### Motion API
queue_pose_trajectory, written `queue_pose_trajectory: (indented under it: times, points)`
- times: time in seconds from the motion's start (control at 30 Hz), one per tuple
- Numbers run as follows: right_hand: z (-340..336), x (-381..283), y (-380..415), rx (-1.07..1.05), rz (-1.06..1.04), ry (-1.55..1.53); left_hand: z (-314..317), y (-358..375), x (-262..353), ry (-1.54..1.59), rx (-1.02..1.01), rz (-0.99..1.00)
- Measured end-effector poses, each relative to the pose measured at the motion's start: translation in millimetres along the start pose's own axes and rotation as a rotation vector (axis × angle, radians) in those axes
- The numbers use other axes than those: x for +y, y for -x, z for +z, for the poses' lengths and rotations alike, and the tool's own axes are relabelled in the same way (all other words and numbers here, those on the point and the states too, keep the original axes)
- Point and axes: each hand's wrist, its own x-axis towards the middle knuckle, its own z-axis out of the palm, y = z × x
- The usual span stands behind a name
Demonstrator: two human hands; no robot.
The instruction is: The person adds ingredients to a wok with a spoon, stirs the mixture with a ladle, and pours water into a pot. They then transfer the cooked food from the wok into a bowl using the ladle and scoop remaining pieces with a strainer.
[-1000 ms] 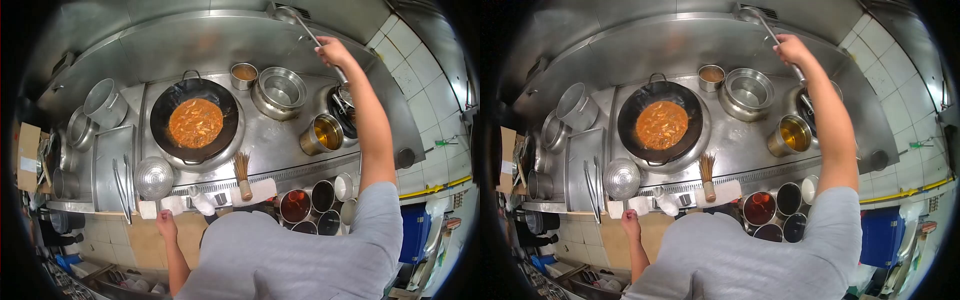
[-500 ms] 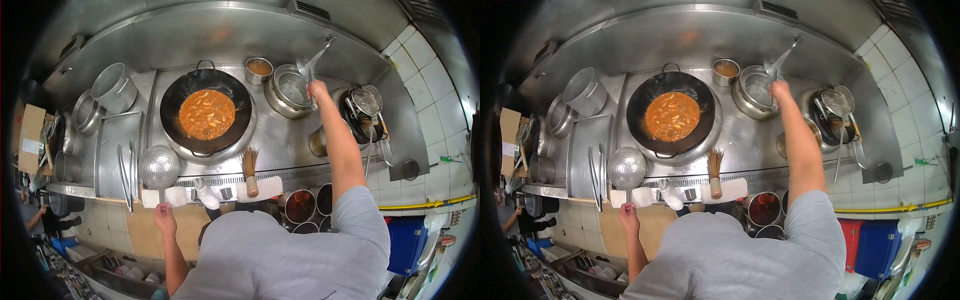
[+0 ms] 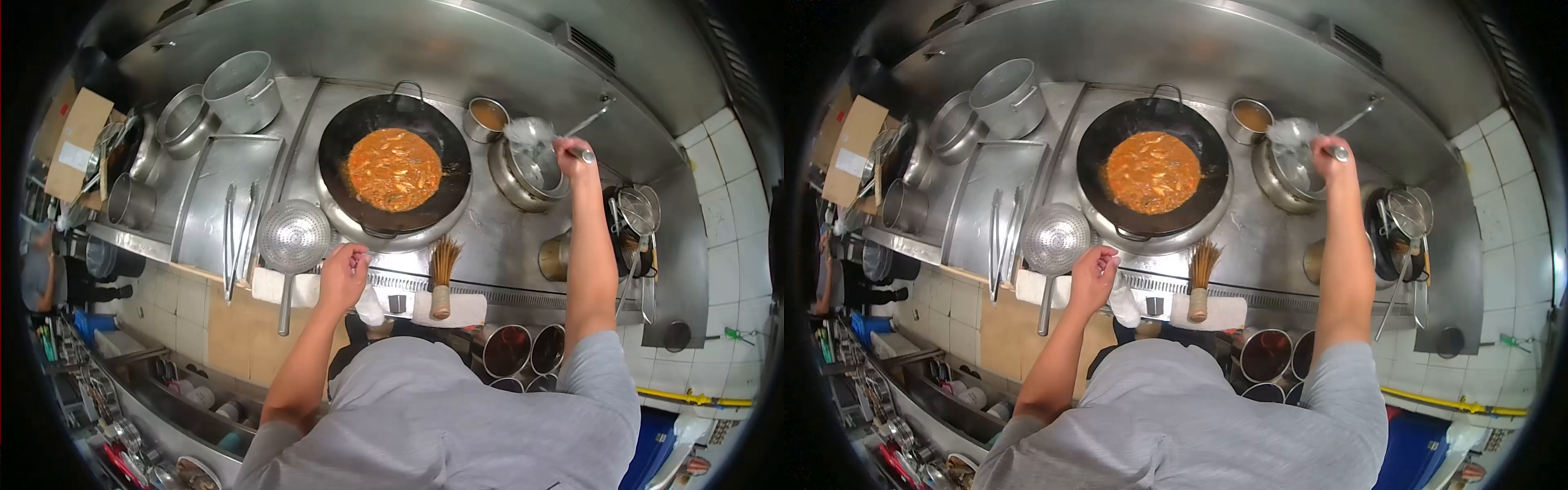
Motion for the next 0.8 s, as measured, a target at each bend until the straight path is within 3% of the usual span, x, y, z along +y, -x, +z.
queue_pose_trajectory:
  times: [0.03,0.17,0.23,0.3,0.43,0.63,0.73,0.8]
  points:
    - [19.1,-5.6,0.2,-0.008,0.11,0.117,4.3,-6.3,5.1,-0.006,-0.021,0.06]
    - [54.9,-11.9,22.4,-0.132,0.069,0.372,14.0,-14.2,13.6,-0.015,-0.081,0.159]
    - [61.6,33.9,54.6,-0.106,-0.462,1.082,11.7,-10.6,11.1,-0.013,-0.086,0.157]
    - [41.6,61.0,70.5,0.136,-0.714,1.482,5.5,-2.2,1.8,-0.015,-0.089,0.152]
    - [-34.2,119.6,129.7,0.169,-0.838,1.454,-9.9,24.0,-25.4,0.041,-0.06,0.031]
    - [-176.2,258.0,227.4,0.195,-0.624,1.192,-26.5,33.6,-39.5,0.045,-0.018,-0.022]
    - [-234.7,314.9,250.9,0.277,-0.542,1.172,-21.1,18.5,-33.6,-0.002,-0.03,0.115]
    - [-277.5,332.5,254.4,0.377,-0.672,1.357,-14.9,4.3,-19.2,-0.085,-0.067,0.16]
